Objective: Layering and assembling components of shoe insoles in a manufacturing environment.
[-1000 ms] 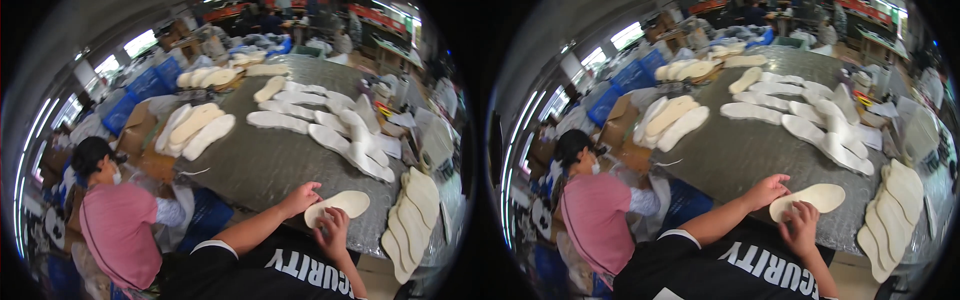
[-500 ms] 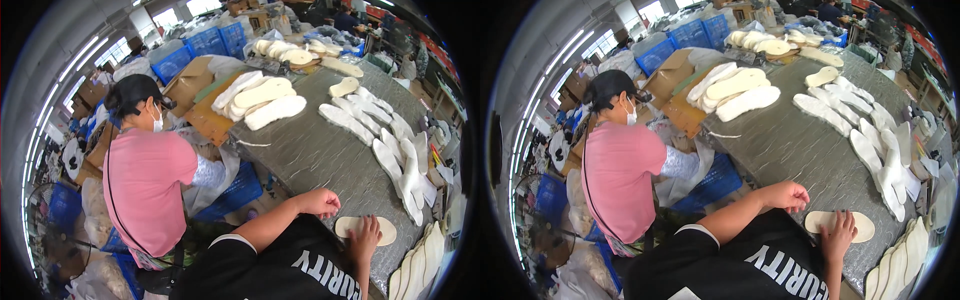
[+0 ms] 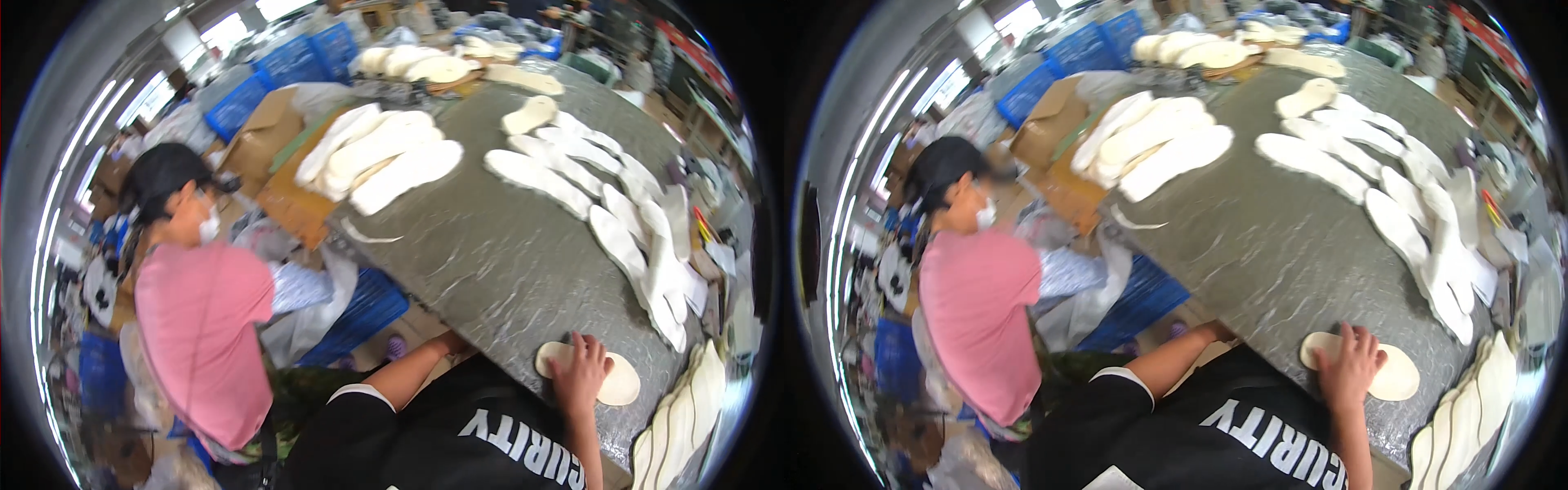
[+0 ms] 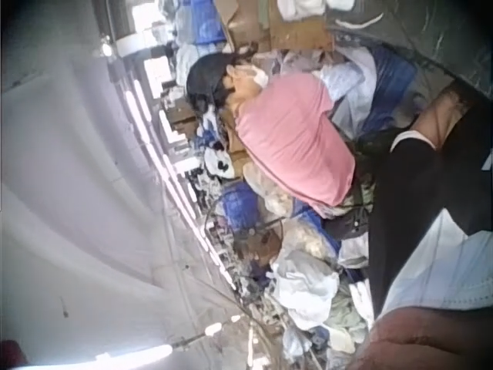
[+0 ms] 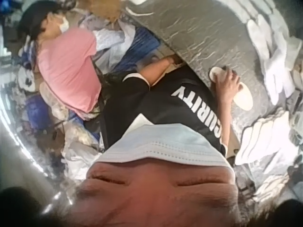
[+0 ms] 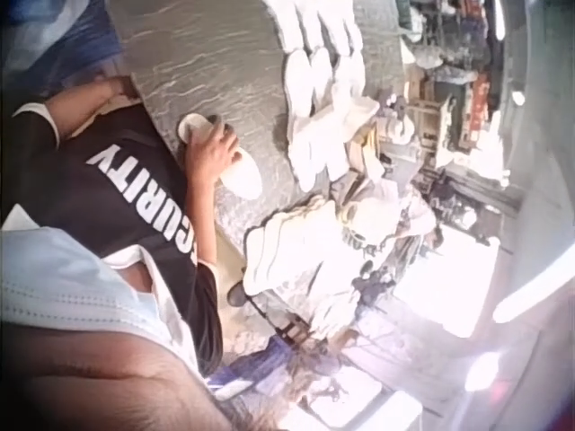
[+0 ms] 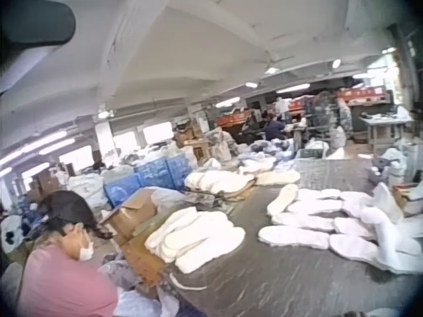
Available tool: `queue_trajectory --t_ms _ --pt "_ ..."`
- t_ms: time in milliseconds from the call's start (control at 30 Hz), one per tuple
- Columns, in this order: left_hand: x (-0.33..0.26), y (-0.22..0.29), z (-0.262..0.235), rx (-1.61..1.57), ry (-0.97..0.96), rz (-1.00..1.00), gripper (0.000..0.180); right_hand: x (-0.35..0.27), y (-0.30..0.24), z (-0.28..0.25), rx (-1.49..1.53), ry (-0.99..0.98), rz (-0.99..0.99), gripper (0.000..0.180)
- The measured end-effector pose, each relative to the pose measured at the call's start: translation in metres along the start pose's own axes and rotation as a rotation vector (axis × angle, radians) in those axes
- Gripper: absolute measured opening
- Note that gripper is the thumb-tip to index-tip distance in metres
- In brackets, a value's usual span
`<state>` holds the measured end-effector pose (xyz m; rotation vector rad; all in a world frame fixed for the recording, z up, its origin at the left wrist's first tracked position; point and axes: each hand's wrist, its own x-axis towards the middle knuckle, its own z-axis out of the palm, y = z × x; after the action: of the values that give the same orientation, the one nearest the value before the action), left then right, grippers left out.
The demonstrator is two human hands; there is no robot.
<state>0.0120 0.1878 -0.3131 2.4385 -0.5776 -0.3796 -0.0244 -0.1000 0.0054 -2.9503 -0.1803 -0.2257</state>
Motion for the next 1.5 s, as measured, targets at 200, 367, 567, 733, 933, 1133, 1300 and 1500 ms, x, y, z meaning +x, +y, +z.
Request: queue_trajectory --t_ms 200,367,567,733,933,1133,1300,1500 --pt "0.044 0.040 0.004 -0.072 -0.105 -0.005 0.041 0.011 0.007 -0.031 0.141 -0.053 -0.297 0.074" --pt "0.086 0.082 0.022 -0.146 -0.224 0.061 0.041 -0.006 0.036 -0.021 0.138 -0.113 -0.224 0.075" --pt "0.086 0.135 0.076 -0.212 -0.528 0.194 0.041 0.013 0.015 -0.007 0.203 -0.136 -0.190 0.067" --pt "0.030 0.132 0.085 -0.189 -0.770 0.198 0.041 0.015 0.029 -0.025 0.262 -0.048 -0.138 0.058" --pt "-0.002 0.109 0.038 -0.117 -0.837 0.061 0.041 0.004 0.089 -0.043 0.174 0.173 0.123 0.038" --pt "-0.012 0.094 -0.018 -0.024 -0.843 -0.065 0.041 0.068 0.137 -0.043 0.004 0.277 0.222 0.043" --pt "-0.040 0.079 -0.079 0.032 -0.773 -0.261 0.041 0.111 0.159 -0.021 -0.309 0.186 0.193 0.029" --pt "-0.092 0.086 -0.127 0.035 -0.629 -0.507 0.042 0.090 0.217 -0.044 0.868 0.784 0.594 0.024"
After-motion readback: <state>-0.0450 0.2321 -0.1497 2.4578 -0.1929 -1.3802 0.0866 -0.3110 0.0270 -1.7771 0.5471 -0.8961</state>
